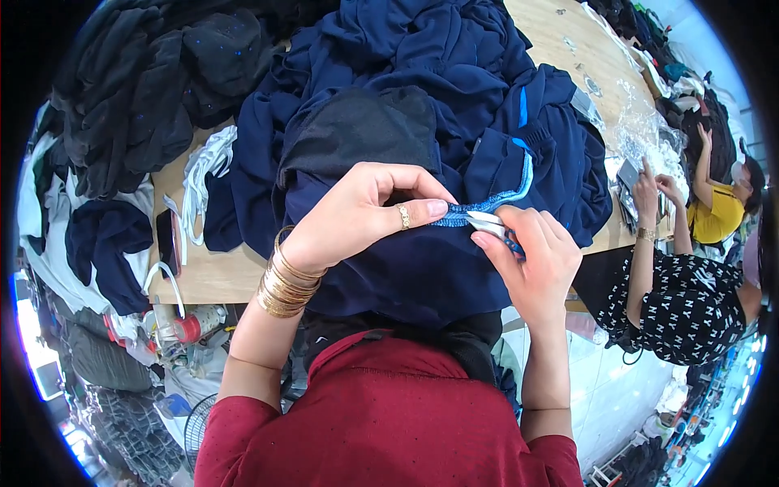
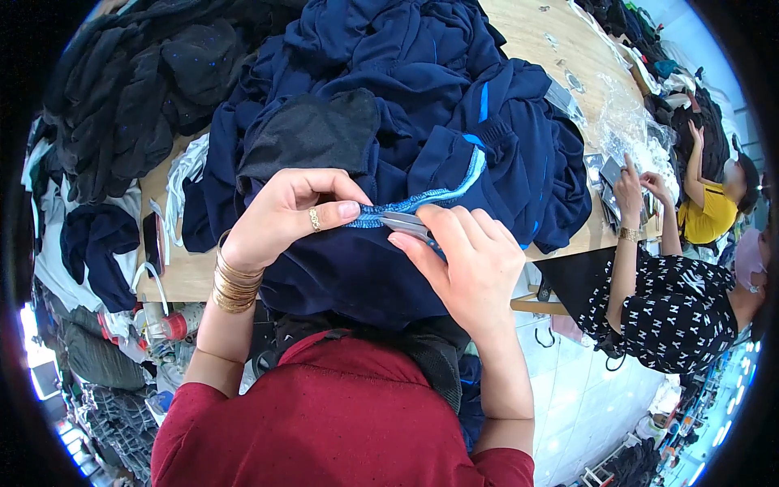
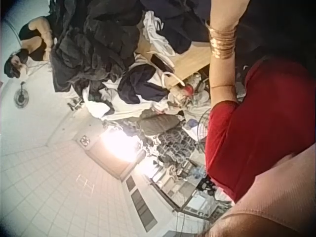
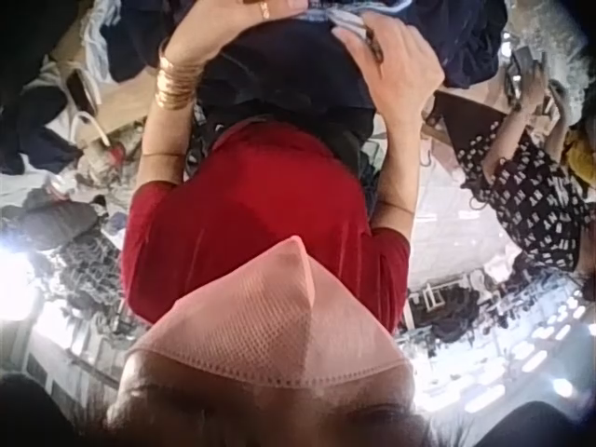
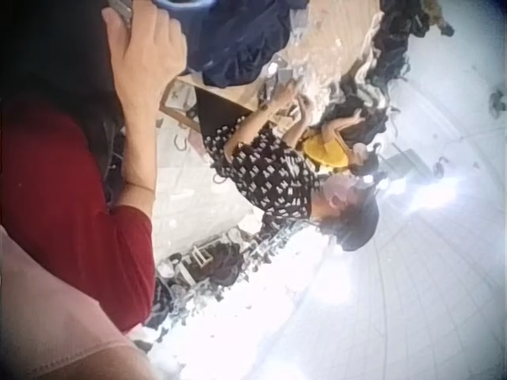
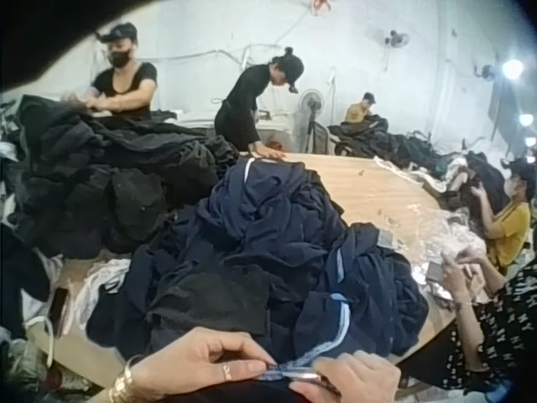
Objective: Trim loose threads from finished blue garments using thread nippers in a factory environment.
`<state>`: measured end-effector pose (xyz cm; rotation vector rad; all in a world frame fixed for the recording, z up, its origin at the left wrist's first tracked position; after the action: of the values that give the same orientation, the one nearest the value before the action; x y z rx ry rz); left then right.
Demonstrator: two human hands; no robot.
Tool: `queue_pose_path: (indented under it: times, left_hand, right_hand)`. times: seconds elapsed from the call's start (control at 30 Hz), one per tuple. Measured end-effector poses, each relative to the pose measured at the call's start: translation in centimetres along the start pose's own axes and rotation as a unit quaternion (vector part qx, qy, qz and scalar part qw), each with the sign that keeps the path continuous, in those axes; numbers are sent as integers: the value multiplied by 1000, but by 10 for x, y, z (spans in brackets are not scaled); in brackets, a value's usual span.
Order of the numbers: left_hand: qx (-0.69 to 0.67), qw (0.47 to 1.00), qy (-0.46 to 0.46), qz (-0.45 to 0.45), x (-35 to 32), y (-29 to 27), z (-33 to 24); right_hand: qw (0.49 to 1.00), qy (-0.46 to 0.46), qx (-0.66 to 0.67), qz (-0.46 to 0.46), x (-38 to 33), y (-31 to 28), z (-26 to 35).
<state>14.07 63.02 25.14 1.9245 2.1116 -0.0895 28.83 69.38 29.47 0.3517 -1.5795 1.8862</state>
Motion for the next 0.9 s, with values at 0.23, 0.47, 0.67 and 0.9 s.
queue_pose_path:
  times: [0.23,0.47,0.67,0.9]
  left_hand:
    - [-1,1000,3,-3,0,0,-2]
    - [-3,1000,-2,2,0,0,-2]
    - [1,1000,-5,-8,1,-2,2]
    - [-8,1000,-6,-6,1,-2,2]
  right_hand:
    - [1000,-16,-11,4,4,0,3]
    - [1000,-24,-12,-7,6,1,5]
    - [999,-26,-17,17,6,1,8]
    - [1000,-23,-2,-1,3,-1,5]
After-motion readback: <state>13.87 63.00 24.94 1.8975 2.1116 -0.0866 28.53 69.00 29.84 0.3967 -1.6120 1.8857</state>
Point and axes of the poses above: each hand's wrist, its own x-axis towards the middle knuckle, its own y-axis out of the palm, z = x × y, the point moved 7 cm from there along x, towards the middle knuckle, and after that the axes turned 8 degrees about -y, right-handed, at the moved point
